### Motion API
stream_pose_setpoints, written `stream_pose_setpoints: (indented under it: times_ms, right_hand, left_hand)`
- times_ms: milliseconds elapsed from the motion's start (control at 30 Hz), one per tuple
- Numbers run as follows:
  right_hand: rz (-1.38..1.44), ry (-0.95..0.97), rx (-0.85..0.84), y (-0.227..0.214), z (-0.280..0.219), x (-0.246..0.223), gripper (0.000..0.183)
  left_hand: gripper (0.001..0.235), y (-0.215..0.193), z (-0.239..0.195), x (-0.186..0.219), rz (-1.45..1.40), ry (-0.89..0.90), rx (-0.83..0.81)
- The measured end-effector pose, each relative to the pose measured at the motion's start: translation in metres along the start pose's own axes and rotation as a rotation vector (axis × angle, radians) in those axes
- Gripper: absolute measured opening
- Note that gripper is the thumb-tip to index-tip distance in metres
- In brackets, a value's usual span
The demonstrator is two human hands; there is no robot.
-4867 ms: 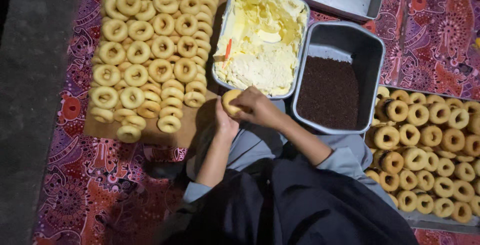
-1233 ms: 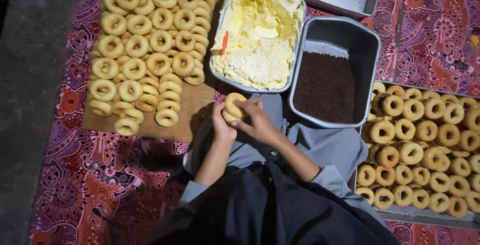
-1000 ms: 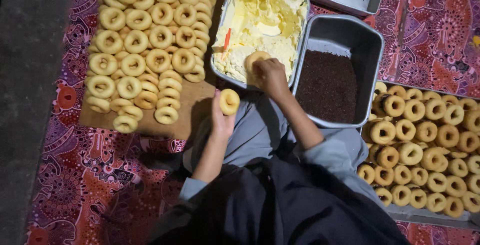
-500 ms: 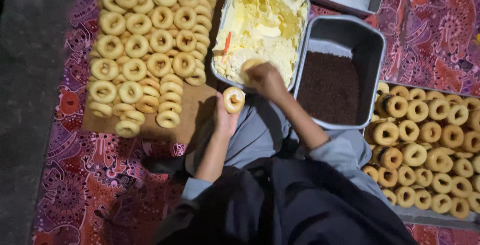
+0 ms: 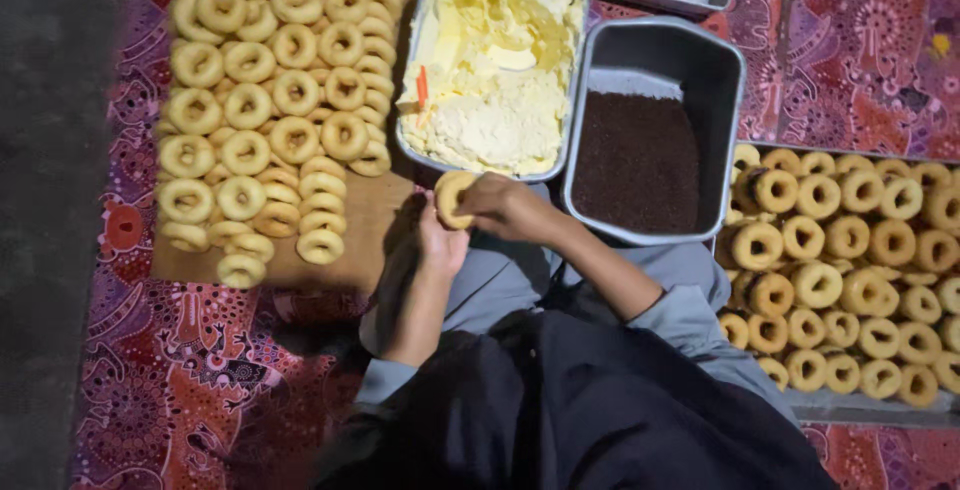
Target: The person sits on the floor and repeatedly picks up ring-shaped doughnuts, fills them with a yellow cream using a small spatula, then rolls them in a dark crumb mixture before placing them on a metal tray.
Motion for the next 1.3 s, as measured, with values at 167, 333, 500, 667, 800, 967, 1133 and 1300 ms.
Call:
stream_pose_setpoints:
  times_ms: [167,333,500,667,800,967,1133,1300]
  right_hand:
    - [-0.098,0.150,0.232,-0.029,-0.039,-0.002,0.032]
    - [-0.344,0.354,0.545,-0.057,-0.096,0.037,0.026]
    - [-0.507,0.753,0.449,-0.094,-0.197,0.107,0.024]
    - [0.330,0.901,1.034,-0.080,-0.263,0.152,0.025]
    - [0.951,0.731,1.280,-0.078,-0.269,0.151,0.027]
    - [-0.140,0.570,0.944,-0.093,-0.229,0.081,0.029]
    - [-0.407,0.495,0.935,-0.130,-0.190,0.037,0.053]
    - [1.225,0.753,1.124,-0.123,-0.250,0.079,0.051]
  left_hand:
    - [0.057,0.032,-0.006,-0.021,0.076,-0.003,-0.175]
    - [0.053,0.091,-0.013,-0.081,0.136,-0.148,-0.297]
    - [0.040,0.149,0.016,-0.134,0.899,-0.265,-0.016]
    - [0.026,0.180,0.051,-0.178,1.648,0.732,-0.536]
    - [0.029,0.163,0.078,-0.199,1.714,0.701,-0.606]
    - [0.029,0.128,0.082,-0.228,0.469,-0.253,-0.194]
    - [0.030,0.148,0.075,-0.223,0.340,-0.409,-0.247]
    - [0.031,0.191,0.049,-0.219,0.735,-0.657,-0.247]
Point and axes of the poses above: each hand's wrist, its own z-axis towards the middle knuckle, its own y-axis out of the palm, x = y × z, the point moved 1 cm from there along z, towards the middle knuckle, and after that the axes turned 2 degrees about -x, right-handed, at the moved point
